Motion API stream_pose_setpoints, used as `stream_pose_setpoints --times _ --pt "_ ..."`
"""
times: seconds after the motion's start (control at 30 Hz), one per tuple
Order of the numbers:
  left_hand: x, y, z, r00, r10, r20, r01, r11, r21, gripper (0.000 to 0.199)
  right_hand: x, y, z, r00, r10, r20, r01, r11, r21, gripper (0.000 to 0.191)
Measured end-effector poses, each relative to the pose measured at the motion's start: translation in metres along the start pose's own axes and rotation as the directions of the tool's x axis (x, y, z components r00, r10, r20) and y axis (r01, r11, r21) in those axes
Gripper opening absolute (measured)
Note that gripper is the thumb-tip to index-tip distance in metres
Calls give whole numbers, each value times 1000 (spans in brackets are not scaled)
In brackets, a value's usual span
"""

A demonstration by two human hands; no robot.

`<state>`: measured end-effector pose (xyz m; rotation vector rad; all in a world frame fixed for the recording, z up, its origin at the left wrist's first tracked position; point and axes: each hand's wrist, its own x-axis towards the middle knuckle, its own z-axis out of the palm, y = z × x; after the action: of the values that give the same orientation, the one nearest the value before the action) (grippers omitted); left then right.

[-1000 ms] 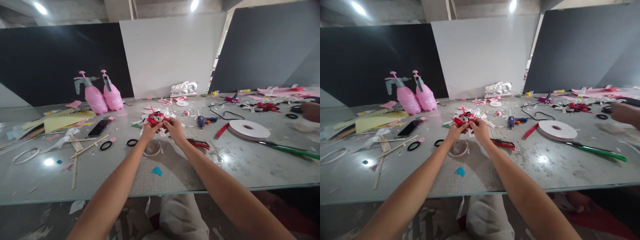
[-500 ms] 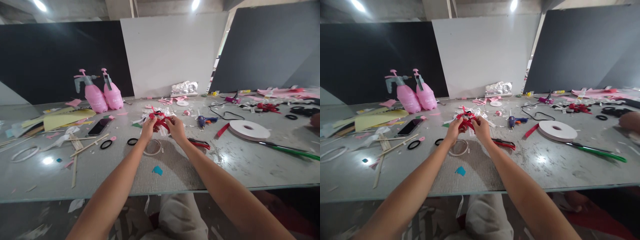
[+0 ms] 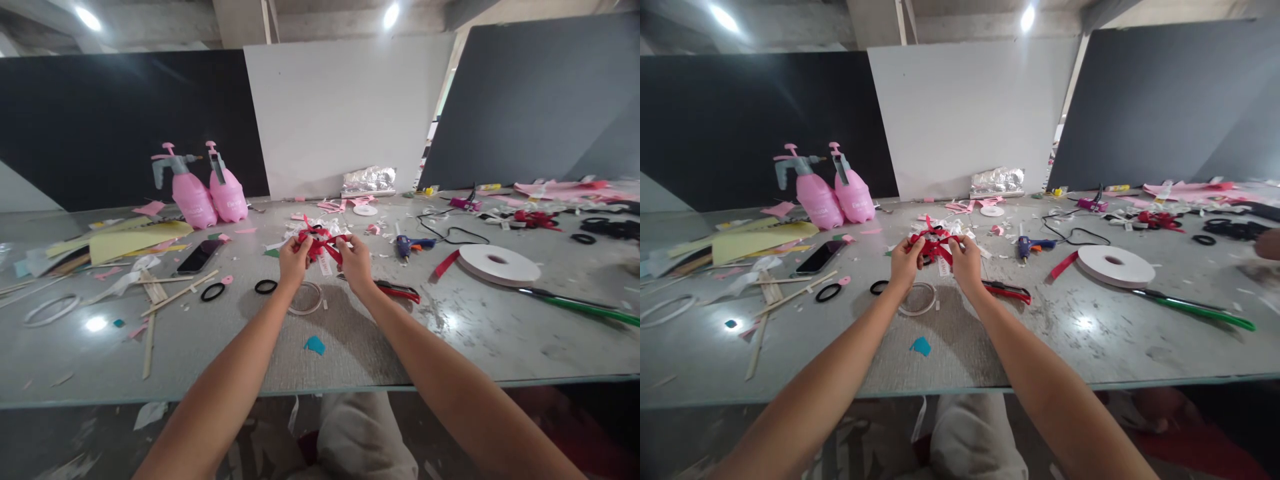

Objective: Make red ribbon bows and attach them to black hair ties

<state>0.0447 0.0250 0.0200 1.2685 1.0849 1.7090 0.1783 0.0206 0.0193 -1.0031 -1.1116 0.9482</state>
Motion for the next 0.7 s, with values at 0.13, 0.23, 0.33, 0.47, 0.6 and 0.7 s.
stream_pose_setpoints --times 0.13,0.23,0.33,0.47,0.6,0.7 --pt "0 1 1 1000 22 3 -22 999 -23 41 1 0 1 998 -59 -17 60 998 36 28" --pt "-1 -2 3 1000 14 26 -13 999 -34 40 4 3 1 996 -77 -41 79 995 57 29" --pt "0 -5 3 997 -16 76 19 999 -32 36 6 6 0 997 -67 -31 69 994 82 29" --pt "6 -1 -6 988 130 -89 -121 988 98 28 8 6 -2 999 -41 31 39 997 69 30" --pt "11 12 -20 945 315 -89 -274 910 311 25 10 5 -6 984 -45 174 35 998 61 27" --pt "11 18 -24 935 295 195 -348 868 356 24 10 5 -7 974 -60 216 51 998 47 26"
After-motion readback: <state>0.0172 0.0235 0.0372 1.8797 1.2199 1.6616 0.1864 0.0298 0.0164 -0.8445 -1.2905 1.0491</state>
